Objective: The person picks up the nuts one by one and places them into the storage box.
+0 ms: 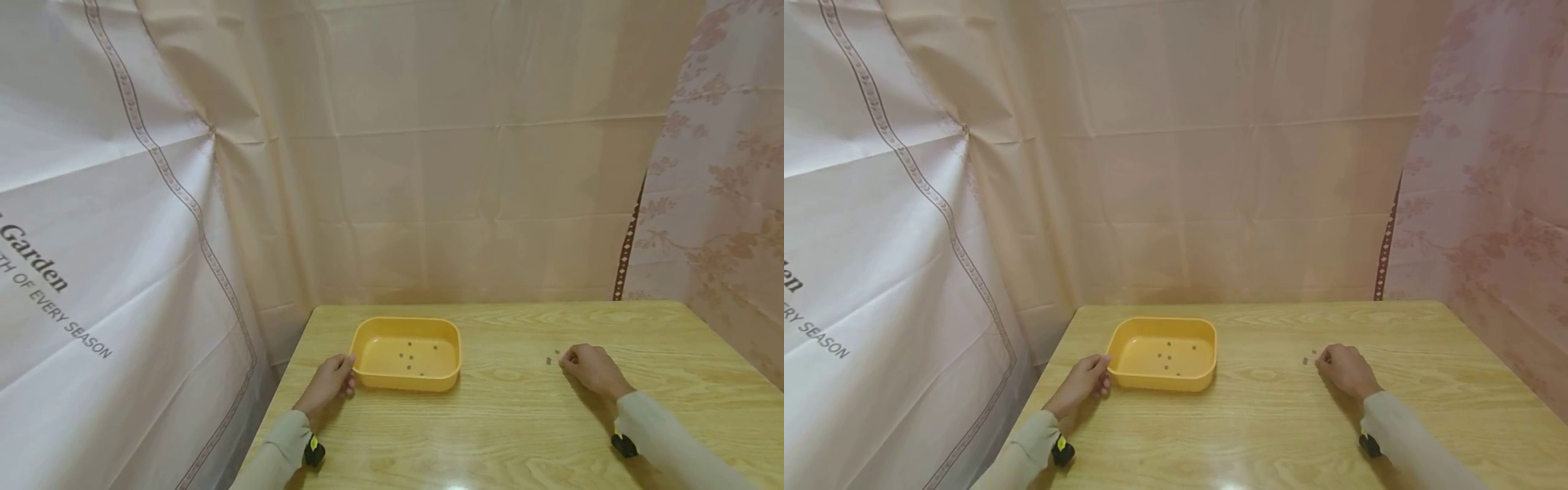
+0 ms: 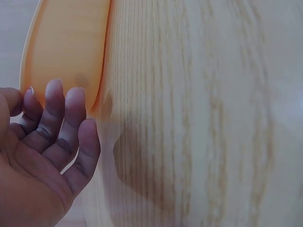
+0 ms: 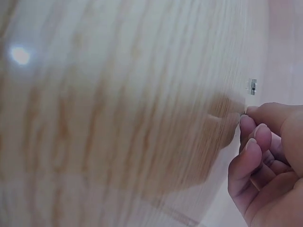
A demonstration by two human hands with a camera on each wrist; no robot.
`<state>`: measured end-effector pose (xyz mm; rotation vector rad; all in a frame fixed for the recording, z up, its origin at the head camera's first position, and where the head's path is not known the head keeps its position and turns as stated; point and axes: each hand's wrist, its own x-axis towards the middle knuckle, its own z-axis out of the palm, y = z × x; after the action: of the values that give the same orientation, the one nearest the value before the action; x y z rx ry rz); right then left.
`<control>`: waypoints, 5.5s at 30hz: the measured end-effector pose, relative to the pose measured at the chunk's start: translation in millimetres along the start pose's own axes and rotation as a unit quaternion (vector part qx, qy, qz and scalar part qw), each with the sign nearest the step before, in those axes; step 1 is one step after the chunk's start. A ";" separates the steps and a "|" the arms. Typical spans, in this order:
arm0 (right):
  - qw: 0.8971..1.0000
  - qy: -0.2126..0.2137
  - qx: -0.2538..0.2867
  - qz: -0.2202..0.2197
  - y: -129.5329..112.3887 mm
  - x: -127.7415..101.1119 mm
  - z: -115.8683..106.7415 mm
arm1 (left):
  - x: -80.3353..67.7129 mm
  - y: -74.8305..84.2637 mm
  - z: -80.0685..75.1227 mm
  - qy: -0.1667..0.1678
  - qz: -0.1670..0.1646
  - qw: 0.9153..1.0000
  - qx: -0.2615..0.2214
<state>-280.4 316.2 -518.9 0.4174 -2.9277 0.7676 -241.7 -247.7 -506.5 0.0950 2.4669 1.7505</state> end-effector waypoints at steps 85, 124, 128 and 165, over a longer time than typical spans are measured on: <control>0.993 0.013 0.065 -0.094 -98.7 30.1 27.6 | -1.7 3.2 2.9 0.012 -0.002 1.000 0.011; 0.988 0.004 0.091 -0.125 -150.6 43.0 53.6 | -0.3 1.9 1.7 0.009 0.008 1.000 0.005; 0.986 0.002 0.097 -0.134 -156.2 43.1 54.4 | 0.1 2.3 1.7 0.012 0.003 1.000 0.003; 0.981 -0.014 0.113 -0.156 -175.1 49.1 60.6 | 0.5 2.4 0.1 0.003 0.007 1.000 0.004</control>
<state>-278.9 128.1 -482.1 0.8863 -2.7070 1.0511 -242.2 -246.8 -504.3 0.1090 2.4837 1.7497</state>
